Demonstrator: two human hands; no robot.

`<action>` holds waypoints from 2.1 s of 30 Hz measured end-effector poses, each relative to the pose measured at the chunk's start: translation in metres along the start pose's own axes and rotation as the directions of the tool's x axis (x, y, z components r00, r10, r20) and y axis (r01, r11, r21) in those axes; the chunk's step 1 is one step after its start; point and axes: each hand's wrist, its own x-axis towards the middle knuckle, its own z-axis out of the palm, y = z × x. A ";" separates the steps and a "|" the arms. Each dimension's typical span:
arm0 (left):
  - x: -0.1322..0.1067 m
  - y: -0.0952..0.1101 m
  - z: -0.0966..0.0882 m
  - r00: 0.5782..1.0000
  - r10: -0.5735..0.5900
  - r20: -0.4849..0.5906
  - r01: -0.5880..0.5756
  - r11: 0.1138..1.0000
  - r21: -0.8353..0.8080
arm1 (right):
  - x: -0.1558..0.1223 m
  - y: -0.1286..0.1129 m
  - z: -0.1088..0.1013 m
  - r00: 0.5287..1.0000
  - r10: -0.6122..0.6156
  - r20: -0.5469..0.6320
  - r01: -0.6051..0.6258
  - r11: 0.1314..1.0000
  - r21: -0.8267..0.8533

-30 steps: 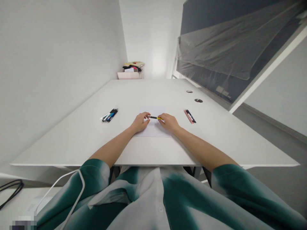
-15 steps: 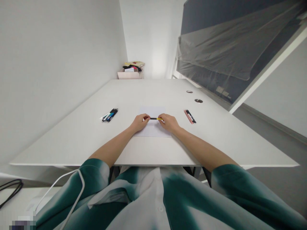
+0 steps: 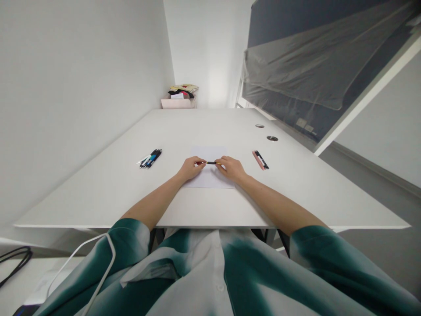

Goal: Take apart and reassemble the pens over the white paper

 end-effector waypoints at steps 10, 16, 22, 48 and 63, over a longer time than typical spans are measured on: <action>0.001 -0.002 0.003 1.000 -0.002 -0.012 0.002 1.000 -0.006 | 0.000 0.001 0.002 1.000 -0.019 -0.009 0.019 1.000 -0.014; 0.000 -0.002 0.002 1.000 -0.008 -0.015 0.008 1.000 -0.008 | 0.001 0.001 0.002 0.999 -0.050 -0.007 0.049 0.998 -0.031; 0.000 -0.005 -0.004 1.000 0.006 -0.022 -0.006 1.000 -0.001 | 0.002 0.009 0.005 0.998 -0.063 -0.029 0.063 0.998 -0.002; 0.003 -0.038 -0.025 0.991 -0.115 0.068 0.117 0.993 -0.029 | 0.013 0.023 0.024 1.000 0.024 0.014 -0.026 0.990 0.139; 0.002 -0.015 -0.012 0.997 -0.045 0.069 0.044 0.999 0.012 | 0.010 0.019 0.019 0.986 -0.138 -0.093 0.155 0.965 0.210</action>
